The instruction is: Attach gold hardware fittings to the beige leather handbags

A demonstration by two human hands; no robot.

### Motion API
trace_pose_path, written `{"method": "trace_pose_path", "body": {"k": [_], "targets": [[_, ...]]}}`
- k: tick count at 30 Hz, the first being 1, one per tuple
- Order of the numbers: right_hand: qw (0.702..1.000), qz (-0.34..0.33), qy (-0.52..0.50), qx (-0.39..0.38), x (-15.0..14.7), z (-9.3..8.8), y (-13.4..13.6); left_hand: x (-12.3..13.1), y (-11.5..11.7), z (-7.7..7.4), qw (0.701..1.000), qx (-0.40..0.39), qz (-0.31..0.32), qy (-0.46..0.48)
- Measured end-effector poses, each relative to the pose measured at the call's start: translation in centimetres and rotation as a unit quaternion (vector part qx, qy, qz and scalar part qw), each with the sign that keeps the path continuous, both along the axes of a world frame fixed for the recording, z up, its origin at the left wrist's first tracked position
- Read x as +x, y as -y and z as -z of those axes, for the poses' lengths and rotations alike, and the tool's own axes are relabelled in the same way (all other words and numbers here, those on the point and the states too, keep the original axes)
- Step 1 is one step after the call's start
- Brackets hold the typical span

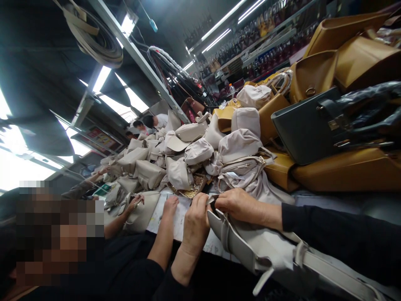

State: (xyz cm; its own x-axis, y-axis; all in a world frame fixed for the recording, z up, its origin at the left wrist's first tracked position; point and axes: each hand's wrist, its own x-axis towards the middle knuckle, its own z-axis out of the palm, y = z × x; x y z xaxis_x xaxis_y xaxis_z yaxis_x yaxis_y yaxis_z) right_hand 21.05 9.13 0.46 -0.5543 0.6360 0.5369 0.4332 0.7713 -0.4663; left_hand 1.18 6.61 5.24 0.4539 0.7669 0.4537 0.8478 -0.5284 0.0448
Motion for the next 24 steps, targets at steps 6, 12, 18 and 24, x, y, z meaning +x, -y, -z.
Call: {"method": "trace_pose_path", "body": {"k": [6, 12, 18, 24], "targets": [[0.999, 0.000, 0.035, 0.013, -0.1, -0.4, 0.2, -0.8, -0.1, 1.1, 0.948, -0.189, -0.064, 0.249], [0.994, 0.003, 0.085, 0.061, -0.3, -0.6, 0.6, -0.2, 0.4, 1.8, 0.908, -0.195, -0.097, 0.358], [0.990, -0.003, 0.030, 0.135, -0.4, -0.7, 1.2, 0.9, 1.6, 2.6, 0.857, -0.134, -0.145, 0.475], [0.981, 0.045, -0.090, 0.168, -0.3, -0.8, 2.7, 0.7, 2.9, 3.4, 0.811, -0.173, -0.142, 0.540]]}}
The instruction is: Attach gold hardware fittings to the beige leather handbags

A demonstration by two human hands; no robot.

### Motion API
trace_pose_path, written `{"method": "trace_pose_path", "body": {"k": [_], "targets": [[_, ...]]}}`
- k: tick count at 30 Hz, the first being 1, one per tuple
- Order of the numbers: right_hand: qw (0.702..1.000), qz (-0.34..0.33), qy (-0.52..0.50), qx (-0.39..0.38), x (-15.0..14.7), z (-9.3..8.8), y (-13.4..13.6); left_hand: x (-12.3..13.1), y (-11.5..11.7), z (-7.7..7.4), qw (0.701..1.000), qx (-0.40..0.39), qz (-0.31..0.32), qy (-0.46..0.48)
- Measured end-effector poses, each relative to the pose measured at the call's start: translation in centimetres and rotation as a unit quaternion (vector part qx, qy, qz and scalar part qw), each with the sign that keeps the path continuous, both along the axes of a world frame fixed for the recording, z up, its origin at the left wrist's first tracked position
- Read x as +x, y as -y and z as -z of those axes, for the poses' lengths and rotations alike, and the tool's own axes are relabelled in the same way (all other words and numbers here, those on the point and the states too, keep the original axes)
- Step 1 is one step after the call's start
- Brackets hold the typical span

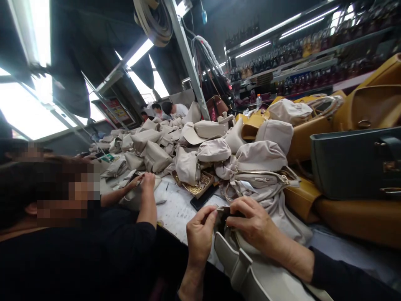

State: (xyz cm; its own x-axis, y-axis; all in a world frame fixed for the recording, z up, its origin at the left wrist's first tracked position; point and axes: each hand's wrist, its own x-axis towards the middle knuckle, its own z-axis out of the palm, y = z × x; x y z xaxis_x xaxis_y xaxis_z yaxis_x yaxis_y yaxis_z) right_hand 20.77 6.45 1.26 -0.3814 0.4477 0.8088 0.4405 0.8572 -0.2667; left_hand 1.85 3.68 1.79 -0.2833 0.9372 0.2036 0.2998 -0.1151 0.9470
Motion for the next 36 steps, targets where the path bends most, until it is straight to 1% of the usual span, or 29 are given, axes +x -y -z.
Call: {"method": "trace_pose_path", "body": {"k": [4, 7, 10, 14, 18, 22, 25, 31, 36], "targets": [[0.999, -0.016, -0.026, -0.014, 0.0, 1.3, 0.8, -0.1, 0.4, 0.3, 0.998, -0.036, 0.026, 0.040], [0.998, -0.017, -0.041, -0.047, 0.1, 1.9, 1.2, -0.1, 0.5, 0.4, 0.995, -0.053, 0.040, 0.068], [0.997, -0.003, -0.047, -0.069, 0.2, 1.7, 1.7, 0.0, 0.7, 0.4, 0.990, -0.079, 0.051, 0.101], [0.996, 0.029, -0.035, -0.080, 0.5, 1.4, 2.3, 0.5, 1.0, 0.4, 0.988, -0.095, 0.062, 0.109], [0.995, 0.044, -0.035, -0.087, 1.0, 1.8, 2.4, 1.4, 1.0, 0.2, 0.982, -0.109, 0.076, 0.136], [0.993, 0.054, -0.051, -0.088, 1.5, 2.6, 2.4, 2.0, 0.9, -0.2, 0.980, -0.122, 0.089, 0.131], [0.991, 0.058, -0.069, -0.095, 1.7, 3.0, 2.4, 2.2, 0.8, -0.2, 0.979, -0.129, 0.091, 0.129], [0.988, 0.065, -0.082, -0.111, 1.9, 3.3, 2.4, 2.4, 0.8, 0.1, 0.974, -0.142, 0.098, 0.146], [0.987, 0.073, -0.088, -0.114, 1.9, 3.4, 2.4, 2.6, 0.8, -0.2, 0.975, -0.142, 0.105, 0.138]]}}
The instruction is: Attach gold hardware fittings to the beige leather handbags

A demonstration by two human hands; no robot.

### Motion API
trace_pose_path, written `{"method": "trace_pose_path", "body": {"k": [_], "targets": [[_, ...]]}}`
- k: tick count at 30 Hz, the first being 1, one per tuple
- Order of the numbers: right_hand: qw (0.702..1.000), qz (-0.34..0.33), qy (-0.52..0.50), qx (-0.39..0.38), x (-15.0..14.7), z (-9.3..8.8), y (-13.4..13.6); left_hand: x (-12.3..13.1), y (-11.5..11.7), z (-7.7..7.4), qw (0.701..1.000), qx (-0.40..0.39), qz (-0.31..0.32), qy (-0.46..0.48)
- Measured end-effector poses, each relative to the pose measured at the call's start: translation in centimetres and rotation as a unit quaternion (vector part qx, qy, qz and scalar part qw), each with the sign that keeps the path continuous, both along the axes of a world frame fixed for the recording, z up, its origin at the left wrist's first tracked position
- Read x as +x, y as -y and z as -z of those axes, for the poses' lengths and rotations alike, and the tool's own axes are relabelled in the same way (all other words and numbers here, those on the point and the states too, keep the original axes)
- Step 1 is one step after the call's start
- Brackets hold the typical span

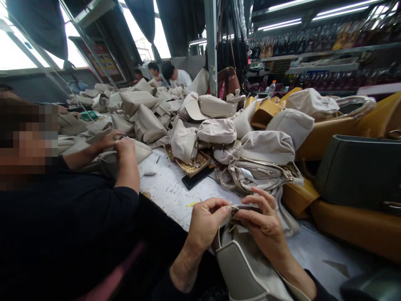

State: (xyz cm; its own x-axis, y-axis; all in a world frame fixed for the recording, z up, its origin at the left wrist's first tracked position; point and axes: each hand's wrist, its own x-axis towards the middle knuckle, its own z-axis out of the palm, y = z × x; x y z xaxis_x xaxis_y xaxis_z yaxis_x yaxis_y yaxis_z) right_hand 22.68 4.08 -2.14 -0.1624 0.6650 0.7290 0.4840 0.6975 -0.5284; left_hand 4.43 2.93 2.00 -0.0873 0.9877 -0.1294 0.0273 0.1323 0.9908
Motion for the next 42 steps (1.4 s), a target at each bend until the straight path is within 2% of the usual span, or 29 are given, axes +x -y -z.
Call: {"method": "trace_pose_path", "body": {"k": [15, 24, 29, 33, 37, 42], "targets": [[0.999, -0.007, 0.000, -0.031, 0.0, 0.4, 0.1, 0.3, 0.1, -0.1, 1.000, 0.016, 0.007, -0.004], [0.994, -0.009, -0.020, -0.103, -0.2, 0.3, 0.0, 0.7, 0.2, -0.2, 1.000, -0.001, 0.006, -0.009], [0.968, -0.032, -0.114, -0.220, -0.6, 0.7, -0.2, 0.8, 0.0, -0.5, 1.000, 0.005, -0.001, -0.005], [0.942, -0.077, -0.160, -0.287, -0.4, 1.2, -0.9, 0.8, -0.3, -0.1, 1.000, 0.010, 0.003, -0.011], [0.938, -0.107, -0.172, -0.281, 0.1, 2.4, -1.8, 0.6, -0.6, 1.1, 1.000, 0.018, 0.006, 0.015], [0.953, -0.150, -0.147, -0.216, 0.3, 3.5, -2.5, 0.1, -0.9, 2.5, 0.999, 0.038, -0.008, 0.006]]}}
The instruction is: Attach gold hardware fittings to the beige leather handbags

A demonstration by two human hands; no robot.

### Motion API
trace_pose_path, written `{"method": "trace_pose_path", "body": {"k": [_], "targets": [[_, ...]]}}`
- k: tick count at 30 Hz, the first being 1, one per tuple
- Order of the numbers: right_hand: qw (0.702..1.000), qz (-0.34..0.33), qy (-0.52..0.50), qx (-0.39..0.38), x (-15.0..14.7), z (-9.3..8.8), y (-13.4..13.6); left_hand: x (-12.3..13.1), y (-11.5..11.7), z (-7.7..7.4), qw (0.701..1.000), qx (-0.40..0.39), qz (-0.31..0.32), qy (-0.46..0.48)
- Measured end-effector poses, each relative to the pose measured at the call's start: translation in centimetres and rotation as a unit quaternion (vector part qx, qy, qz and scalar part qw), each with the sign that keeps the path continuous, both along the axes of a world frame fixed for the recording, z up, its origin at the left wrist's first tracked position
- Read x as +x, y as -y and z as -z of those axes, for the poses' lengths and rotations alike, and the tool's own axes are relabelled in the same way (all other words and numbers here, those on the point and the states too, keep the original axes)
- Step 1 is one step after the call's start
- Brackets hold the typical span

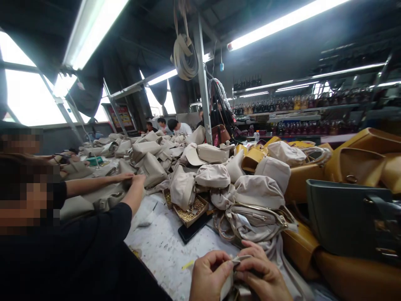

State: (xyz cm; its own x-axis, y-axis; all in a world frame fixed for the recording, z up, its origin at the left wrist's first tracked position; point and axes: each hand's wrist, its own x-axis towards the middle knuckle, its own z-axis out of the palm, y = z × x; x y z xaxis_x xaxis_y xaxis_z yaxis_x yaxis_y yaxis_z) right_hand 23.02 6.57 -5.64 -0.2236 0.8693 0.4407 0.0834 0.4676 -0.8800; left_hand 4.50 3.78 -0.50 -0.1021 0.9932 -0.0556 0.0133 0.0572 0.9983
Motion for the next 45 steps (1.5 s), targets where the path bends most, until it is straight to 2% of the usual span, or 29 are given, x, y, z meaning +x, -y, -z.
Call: {"method": "trace_pose_path", "body": {"k": [3, 13, 16, 18, 21, 26, 29, 31, 37, 41, 45], "targets": [[0.999, -0.001, -0.018, 0.033, -0.1, 0.2, 0.1, -0.1, 0.0, 0.2, 1.000, 0.004, -0.004, -0.006], [0.999, -0.005, -0.036, 0.020, 0.0, 0.2, 0.7, 0.2, 0.3, -0.2, 1.000, -0.004, -0.001, 0.001], [0.993, 0.025, -0.096, -0.057, -0.6, 0.5, 1.1, 0.2, 0.2, 0.0, 1.000, -0.006, 0.003, -0.003], [0.977, 0.051, -0.160, -0.131, -1.2, 0.7, 1.5, 0.2, 0.2, 0.0, 1.000, -0.016, 0.009, -0.005], [0.961, 0.048, -0.197, -0.187, -1.9, 0.4, 1.7, 0.2, 0.3, 0.0, 1.000, -0.016, 0.005, -0.003], [0.972, 0.047, -0.130, -0.189, -1.6, -2.0, 1.0, 0.3, 0.4, -0.4, 1.000, -0.003, -0.014, 0.016], [0.971, 0.020, -0.106, -0.214, -1.4, -3.0, 0.5, 0.4, 0.3, -0.8, 1.000, 0.006, -0.019, 0.008], [0.973, 0.015, -0.086, -0.212, -1.6, -3.0, 0.3, 0.4, 0.1, -1.0, 1.000, 0.016, -0.023, -0.003], [0.993, 0.060, 0.010, -0.100, -2.5, -1.9, 0.3, -0.3, -0.4, -0.7, 0.999, 0.025, -0.025, -0.024], [0.989, 0.102, 0.075, -0.071, -2.6, -2.4, 0.9, -0.7, -0.6, 0.0, 0.999, 0.019, -0.022, -0.036], [0.986, 0.120, 0.096, -0.064, -2.5, -2.9, 1.1, -0.5, -0.6, 0.2, 0.998, 0.022, -0.029, -0.055]]}}
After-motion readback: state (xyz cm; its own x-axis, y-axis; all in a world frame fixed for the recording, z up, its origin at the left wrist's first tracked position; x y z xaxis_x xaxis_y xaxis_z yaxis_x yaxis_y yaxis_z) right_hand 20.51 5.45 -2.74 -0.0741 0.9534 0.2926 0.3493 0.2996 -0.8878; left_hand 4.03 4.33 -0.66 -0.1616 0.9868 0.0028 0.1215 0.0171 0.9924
